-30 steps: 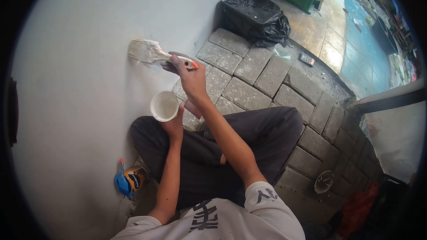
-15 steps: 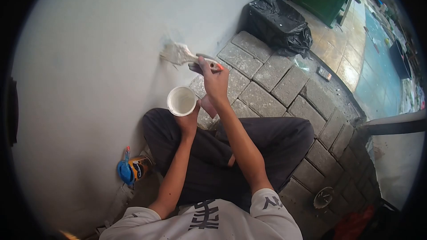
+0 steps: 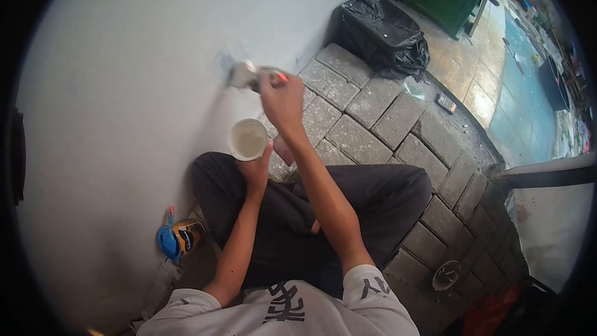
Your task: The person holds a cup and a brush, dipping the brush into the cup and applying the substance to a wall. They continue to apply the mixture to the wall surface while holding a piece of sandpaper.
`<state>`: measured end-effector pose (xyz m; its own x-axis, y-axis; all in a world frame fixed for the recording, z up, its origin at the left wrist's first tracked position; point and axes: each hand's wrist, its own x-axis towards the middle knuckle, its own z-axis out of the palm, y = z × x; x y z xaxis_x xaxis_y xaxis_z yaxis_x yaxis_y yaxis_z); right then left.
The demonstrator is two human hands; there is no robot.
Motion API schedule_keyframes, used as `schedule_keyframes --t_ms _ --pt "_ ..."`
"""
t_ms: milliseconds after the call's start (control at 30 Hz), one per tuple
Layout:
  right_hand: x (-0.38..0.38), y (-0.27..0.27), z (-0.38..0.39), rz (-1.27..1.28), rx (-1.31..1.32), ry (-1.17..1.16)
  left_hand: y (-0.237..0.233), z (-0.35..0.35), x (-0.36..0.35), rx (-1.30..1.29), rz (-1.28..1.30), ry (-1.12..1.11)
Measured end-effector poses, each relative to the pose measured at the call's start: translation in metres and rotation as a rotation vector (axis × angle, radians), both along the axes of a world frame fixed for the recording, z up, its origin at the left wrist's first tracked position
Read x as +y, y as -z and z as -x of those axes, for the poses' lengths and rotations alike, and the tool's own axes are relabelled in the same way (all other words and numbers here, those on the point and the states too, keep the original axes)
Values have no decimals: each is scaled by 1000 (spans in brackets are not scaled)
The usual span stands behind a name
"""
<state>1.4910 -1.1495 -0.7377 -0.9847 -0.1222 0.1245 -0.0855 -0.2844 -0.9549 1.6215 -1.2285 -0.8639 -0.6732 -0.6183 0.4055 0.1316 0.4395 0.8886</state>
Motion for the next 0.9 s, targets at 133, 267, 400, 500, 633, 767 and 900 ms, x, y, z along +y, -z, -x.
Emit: schedule_keyframes --t_ms 133,267,400,500,633,767,900 --pt "1 -63 -6 294 -27 -98 -1 1 -2 10 80 -21" --pt "3 -13 -18 543 -159 -105 2 2 -6 3 57 -15" --pt "8 60 -10 364 -273 -94 5 0 -7 7 -50 -112" --pt "4 48 -1 59 -141 9 8 4 -10 18 -112 -140" --pt "-8 -40 -6 134 -10 -64 15 3 -13 38 -137 -137" --pt "-8 -68 -27 381 -11 -103 16 1 -13 60 -187 -138" --pt "-5 24 -28 525 -160 -103 1 -1 -13 75 -223 -130"
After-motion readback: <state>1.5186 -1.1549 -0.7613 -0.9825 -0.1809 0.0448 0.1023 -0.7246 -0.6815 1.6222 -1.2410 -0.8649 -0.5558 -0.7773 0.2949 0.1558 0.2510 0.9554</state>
